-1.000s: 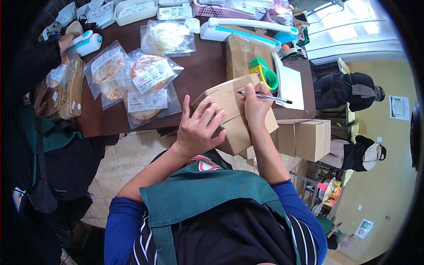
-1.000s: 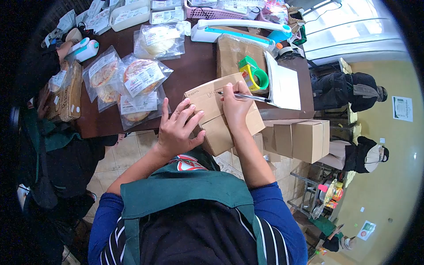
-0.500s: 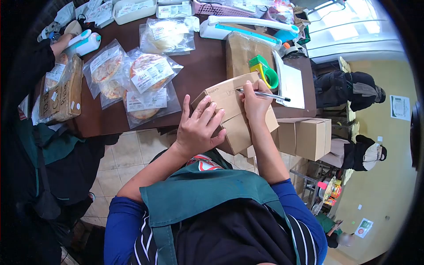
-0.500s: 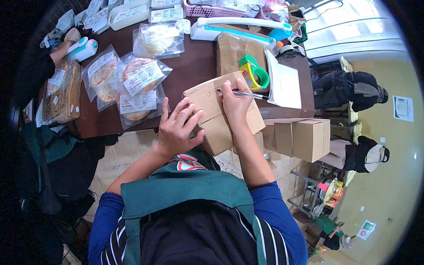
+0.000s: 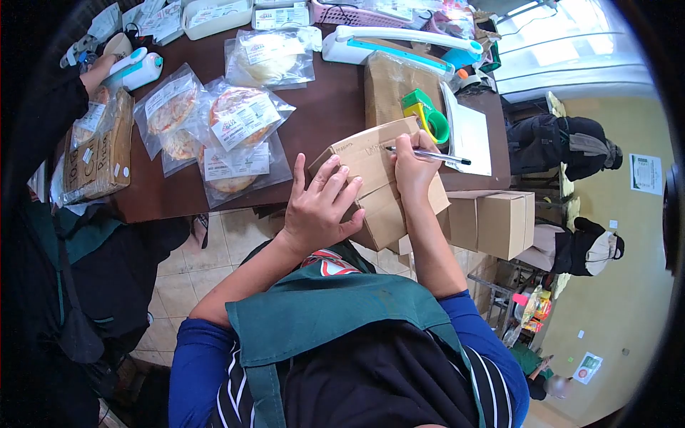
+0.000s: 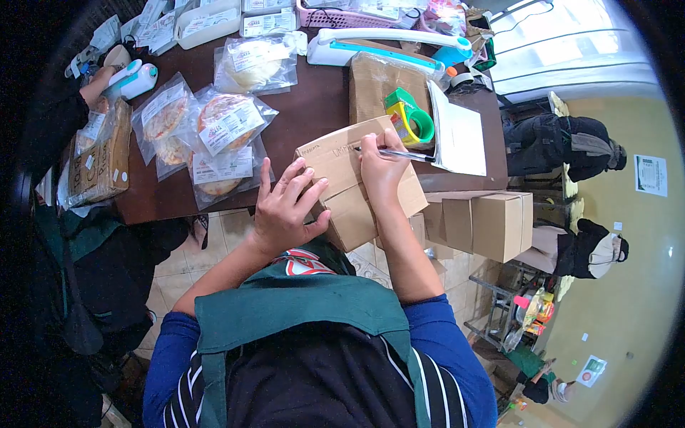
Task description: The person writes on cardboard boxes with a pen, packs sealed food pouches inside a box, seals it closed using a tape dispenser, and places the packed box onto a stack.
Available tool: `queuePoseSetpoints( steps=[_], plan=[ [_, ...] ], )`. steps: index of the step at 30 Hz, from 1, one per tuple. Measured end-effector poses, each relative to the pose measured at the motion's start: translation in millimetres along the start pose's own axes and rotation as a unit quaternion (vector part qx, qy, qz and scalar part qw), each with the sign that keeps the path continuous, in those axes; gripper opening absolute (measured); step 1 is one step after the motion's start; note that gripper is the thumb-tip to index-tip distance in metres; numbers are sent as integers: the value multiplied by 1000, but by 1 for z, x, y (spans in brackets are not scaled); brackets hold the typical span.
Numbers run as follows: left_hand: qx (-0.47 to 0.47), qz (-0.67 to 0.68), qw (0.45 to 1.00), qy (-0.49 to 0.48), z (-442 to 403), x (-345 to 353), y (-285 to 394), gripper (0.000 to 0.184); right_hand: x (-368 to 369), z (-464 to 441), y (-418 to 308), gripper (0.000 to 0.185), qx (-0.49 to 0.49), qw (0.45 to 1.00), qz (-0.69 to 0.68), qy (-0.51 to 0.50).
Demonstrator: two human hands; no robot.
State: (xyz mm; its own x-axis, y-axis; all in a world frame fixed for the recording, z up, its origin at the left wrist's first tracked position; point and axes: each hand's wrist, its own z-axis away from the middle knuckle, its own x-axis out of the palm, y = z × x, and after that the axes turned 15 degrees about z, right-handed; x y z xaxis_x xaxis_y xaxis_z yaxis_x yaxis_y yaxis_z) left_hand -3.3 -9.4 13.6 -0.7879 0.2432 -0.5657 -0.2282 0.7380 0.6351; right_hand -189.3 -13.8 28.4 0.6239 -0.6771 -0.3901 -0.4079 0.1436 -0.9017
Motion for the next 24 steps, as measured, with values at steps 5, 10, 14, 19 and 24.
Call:
queuePoseSetpoints(
  steps=[5,10,14,19,24],
  plan=[
    [2,4,1000,0,0,0,0,38,1,0,0,36,-3,1000,-18,6],
    [3,2,1000,-1,-1,0,0,39,2,-1,-1,35,-13,1000,6,3],
    [2,7,1000,0,0,-1,0,39,-1,1,1,35,-19,1000,6,-6],
    [6,6,1000,0,0,0,-1,39,1,1,1,35,5,1000,4,-6],
    [7,7,1000,0,0,0,-1,39,2,-1,1,35,-9,1000,12,-14]
  ],
)
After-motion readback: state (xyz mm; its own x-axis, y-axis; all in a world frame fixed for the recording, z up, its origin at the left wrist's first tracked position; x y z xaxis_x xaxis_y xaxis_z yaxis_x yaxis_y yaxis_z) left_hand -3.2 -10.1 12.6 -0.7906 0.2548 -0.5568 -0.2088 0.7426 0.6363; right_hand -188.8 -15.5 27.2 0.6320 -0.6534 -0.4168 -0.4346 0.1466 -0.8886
